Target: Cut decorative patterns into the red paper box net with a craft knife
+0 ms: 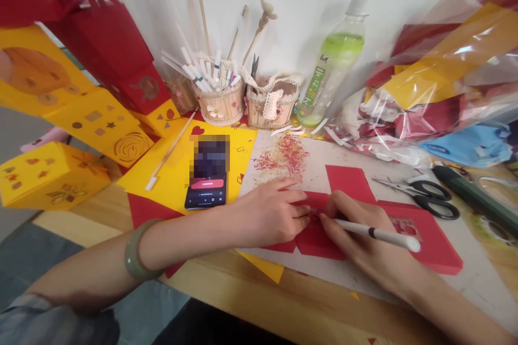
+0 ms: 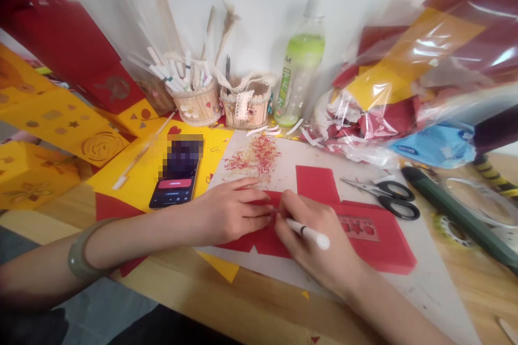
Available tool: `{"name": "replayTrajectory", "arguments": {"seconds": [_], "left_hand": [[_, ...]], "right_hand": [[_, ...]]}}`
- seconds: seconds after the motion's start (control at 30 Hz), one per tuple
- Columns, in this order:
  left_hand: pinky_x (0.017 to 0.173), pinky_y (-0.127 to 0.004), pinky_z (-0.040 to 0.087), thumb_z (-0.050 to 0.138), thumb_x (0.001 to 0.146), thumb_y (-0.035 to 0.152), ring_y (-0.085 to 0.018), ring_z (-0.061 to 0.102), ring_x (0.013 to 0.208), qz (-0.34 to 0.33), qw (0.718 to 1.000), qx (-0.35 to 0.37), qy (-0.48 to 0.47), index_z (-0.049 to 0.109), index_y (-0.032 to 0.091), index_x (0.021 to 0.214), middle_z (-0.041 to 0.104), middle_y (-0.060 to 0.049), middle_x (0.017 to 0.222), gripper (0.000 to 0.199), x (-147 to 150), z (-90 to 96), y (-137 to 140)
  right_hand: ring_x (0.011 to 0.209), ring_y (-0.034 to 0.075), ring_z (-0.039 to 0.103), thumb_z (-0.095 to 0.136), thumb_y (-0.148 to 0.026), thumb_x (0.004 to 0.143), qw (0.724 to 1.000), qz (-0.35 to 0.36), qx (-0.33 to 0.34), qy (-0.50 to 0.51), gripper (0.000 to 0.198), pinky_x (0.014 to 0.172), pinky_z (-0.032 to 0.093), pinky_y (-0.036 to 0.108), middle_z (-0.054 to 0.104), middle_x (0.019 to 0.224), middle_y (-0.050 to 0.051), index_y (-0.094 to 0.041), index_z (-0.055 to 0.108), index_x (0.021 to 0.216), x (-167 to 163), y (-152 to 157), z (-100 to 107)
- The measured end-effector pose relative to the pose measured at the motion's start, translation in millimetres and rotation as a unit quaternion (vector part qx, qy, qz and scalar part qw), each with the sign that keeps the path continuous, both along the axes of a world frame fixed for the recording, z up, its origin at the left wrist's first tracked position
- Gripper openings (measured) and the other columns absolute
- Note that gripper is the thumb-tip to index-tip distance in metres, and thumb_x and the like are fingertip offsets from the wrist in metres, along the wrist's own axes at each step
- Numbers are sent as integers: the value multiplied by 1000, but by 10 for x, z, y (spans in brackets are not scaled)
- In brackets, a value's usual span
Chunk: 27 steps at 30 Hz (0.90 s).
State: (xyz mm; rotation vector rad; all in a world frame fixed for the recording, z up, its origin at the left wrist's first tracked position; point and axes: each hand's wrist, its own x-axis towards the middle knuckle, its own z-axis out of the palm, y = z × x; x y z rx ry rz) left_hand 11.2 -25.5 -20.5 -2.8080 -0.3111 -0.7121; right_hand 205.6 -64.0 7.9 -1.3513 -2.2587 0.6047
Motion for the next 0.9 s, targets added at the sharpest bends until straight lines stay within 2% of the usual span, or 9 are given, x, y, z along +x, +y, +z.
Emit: {"name": "replayTrajectory", "arguments": {"seconds": [0.1,0.37,0.6,0.7,0.83,0.9], "left_hand": [[93,-36,42,48,91,11,-18,57,87,-1,1000,3,-4,68,14,88,69,-2,89,21,3,-6,5],[89,-34,44,48,91,12,-17,58,86,0,1000,6,-5,68,15,89,69,-3,89,21,3,17,11],[85,-34,47,45,92,11,-18,59,85,3,1000,-3,-8,68,15,89,69,-2,92,24,-4,6,0],[90,-35,46,45,92,11,-18,59,87,4,1000,-8,-4,68,15,90,69,-2,93,23,-10,1,-4],[93,-36,45,45,93,13,-17,60,89,8,999,-29,-16,68,17,92,69,-1,96,23,-20,-4,-4],[90,-36,47,43,94,14,-17,61,87,5,999,-40,-25,68,16,91,69,-1,98,25,-22,-7,-4]], "right_hand": [[44,11,45,43,-22,87,1000,8,11,-9,21,42,35,22,50,55,-4,-24,39,66,17,-19,-17],[48,11,41,45,-26,87,995,9,-82,53,23,41,34,21,45,54,-5,-23,38,65,77,47,30],[48,11,42,45,-25,88,997,-5,-63,36,20,43,35,22,48,56,-4,-23,40,68,57,3,14],[49,11,45,47,-29,88,996,-5,-69,55,21,43,36,22,50,57,-3,-23,43,69,74,18,7],[55,15,54,52,-41,87,992,-88,-20,90,21,48,43,26,59,65,0,-23,53,74,295,107,59],[58,18,59,47,-48,88,992,-113,-30,53,27,47,44,28,66,73,3,-25,61,88,484,164,106]]}}
